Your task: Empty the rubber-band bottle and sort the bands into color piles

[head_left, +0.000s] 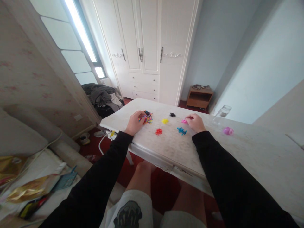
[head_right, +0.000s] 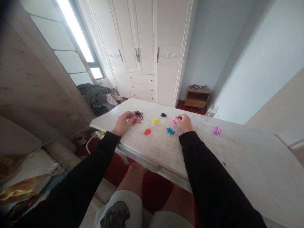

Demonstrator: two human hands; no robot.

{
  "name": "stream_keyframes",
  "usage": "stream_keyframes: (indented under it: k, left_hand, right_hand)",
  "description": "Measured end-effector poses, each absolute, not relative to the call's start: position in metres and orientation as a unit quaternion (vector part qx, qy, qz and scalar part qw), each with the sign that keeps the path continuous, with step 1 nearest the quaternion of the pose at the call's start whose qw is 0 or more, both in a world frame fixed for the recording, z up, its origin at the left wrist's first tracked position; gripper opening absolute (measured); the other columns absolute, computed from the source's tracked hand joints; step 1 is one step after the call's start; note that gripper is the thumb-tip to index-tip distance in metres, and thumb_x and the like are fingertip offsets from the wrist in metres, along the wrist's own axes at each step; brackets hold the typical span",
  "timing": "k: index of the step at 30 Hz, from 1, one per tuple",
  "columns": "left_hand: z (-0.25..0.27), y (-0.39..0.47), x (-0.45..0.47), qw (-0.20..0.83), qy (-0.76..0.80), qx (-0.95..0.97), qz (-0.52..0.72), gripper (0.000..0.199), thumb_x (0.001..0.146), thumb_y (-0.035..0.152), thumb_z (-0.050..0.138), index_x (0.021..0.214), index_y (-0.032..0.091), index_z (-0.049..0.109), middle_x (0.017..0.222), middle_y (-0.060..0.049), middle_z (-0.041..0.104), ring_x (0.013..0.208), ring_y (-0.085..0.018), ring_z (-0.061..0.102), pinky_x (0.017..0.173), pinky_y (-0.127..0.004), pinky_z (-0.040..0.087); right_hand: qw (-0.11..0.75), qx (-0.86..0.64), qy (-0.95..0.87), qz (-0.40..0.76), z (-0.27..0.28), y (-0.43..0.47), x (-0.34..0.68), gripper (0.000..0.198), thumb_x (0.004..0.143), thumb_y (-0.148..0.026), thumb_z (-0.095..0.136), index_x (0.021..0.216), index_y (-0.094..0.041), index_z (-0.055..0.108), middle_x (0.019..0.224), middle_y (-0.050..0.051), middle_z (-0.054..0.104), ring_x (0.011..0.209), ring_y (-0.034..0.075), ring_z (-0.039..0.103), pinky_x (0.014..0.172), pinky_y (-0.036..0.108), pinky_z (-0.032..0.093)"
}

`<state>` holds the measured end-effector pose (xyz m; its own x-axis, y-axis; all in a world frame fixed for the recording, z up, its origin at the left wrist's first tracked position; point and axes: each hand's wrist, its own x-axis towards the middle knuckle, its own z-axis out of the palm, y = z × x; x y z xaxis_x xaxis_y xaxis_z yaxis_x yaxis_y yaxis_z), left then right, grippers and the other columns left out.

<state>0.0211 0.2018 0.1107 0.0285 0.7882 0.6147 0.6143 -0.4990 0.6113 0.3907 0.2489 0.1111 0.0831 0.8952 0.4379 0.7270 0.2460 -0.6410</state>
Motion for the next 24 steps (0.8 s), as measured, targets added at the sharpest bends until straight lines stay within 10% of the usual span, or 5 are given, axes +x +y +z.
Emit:
stream_keyframes:
  k: [24]
  left_hand:
    - [0.1129,0.2018,0.0196,0.100,0.515,0.665,0.531,0.007,0.090,0.022,0.061,0.094,0.020,0.066,0.097,-0.006,0.071,0.089,-0.020,0.070,0.077,-0.032,0.057]
  right_hand:
    - [0.413,-0.604,-0.673,0.104,0.1126,0.2458,0.3852,0.009,0.076,-0.019,0.061,0.072,-0.020,0.069,0.085,0.007,0.070,0.084,0.022,0.062,0.086,0.035,0.050]
